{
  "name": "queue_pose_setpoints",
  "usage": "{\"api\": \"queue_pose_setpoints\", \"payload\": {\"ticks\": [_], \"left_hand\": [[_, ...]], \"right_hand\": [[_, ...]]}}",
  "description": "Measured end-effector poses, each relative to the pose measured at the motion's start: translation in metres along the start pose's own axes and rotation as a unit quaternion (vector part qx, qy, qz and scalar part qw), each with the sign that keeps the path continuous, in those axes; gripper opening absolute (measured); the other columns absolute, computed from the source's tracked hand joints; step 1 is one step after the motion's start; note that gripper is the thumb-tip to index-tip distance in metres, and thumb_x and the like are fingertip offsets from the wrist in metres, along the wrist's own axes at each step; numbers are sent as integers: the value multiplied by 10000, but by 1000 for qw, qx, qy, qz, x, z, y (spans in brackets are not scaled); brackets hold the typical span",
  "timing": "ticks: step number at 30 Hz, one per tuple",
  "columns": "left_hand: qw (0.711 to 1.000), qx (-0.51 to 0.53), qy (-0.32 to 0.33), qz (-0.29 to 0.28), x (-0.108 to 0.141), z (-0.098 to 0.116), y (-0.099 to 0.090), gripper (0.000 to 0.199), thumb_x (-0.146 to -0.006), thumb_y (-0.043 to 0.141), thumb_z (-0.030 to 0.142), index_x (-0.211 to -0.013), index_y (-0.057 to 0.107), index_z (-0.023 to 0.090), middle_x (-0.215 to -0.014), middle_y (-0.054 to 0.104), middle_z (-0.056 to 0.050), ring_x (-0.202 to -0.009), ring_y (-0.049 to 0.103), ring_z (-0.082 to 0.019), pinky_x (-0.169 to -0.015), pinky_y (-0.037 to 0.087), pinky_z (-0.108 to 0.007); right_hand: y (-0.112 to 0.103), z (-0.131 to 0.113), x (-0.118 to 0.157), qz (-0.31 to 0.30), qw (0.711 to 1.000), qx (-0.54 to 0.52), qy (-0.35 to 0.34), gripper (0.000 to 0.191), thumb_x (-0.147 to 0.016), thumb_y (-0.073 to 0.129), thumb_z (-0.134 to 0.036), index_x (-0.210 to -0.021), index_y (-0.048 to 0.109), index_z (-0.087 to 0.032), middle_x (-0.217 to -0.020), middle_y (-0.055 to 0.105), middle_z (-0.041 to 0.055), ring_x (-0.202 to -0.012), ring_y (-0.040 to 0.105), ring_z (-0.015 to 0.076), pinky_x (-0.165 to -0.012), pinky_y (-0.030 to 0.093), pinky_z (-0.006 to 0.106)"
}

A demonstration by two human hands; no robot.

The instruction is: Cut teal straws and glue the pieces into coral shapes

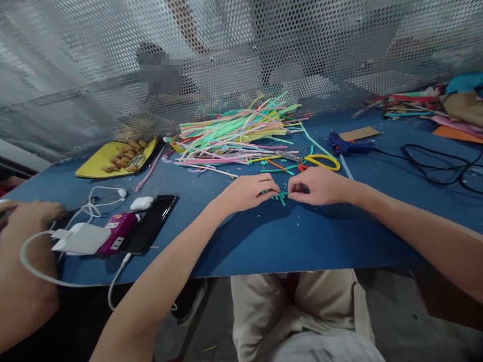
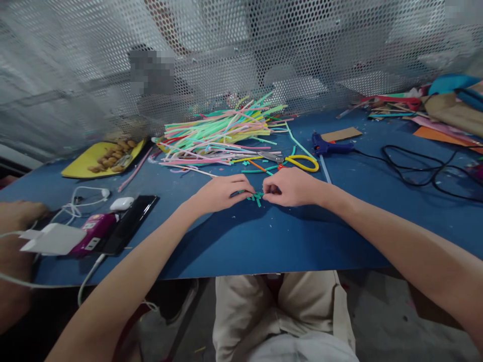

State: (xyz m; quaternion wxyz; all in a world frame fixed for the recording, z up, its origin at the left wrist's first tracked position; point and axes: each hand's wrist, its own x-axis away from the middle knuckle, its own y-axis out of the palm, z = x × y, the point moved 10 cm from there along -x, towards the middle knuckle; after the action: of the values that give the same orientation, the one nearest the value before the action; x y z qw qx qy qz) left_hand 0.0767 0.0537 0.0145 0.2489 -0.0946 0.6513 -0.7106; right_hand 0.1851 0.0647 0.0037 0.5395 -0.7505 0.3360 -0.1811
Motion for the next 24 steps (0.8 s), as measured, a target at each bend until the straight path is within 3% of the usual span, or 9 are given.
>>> {"api": "queue_pose_setpoints", "payload": {"ticks": [5,11,24], "left_hand": [[1000,-10,-2,-8,2,-3,7,277,-1044,516,388,-1179,723,261,-1123,698,-38,-953,685,-146,-793,469,-234],[1000,14,7,-20,1,-3,12,273,-1039,530,391,-1133,742,248,-1120,713,-40,-987,686,-162,-841,484,-250],[999,26,-19,-22,-2,-7,14,251,-1022,561,384,-1103,754,244,-1057,720,-39,-974,689,-160,-832,479,-242]], "right_hand": [[11,-9,0,-32,999,14,-4,326,-870,677,-534,-998,690,-235,-689,676,-32,-636,599,143,-607,302,265],[14,-6,-4,-21,999,33,33,399,-876,670,-579,-1084,649,-238,-692,664,-39,-597,574,145,-571,265,270],[12,-2,-4,-6,998,49,48,380,-895,638,-606,-1050,653,-260,-730,701,-23,-661,620,169,-579,263,272]]}}
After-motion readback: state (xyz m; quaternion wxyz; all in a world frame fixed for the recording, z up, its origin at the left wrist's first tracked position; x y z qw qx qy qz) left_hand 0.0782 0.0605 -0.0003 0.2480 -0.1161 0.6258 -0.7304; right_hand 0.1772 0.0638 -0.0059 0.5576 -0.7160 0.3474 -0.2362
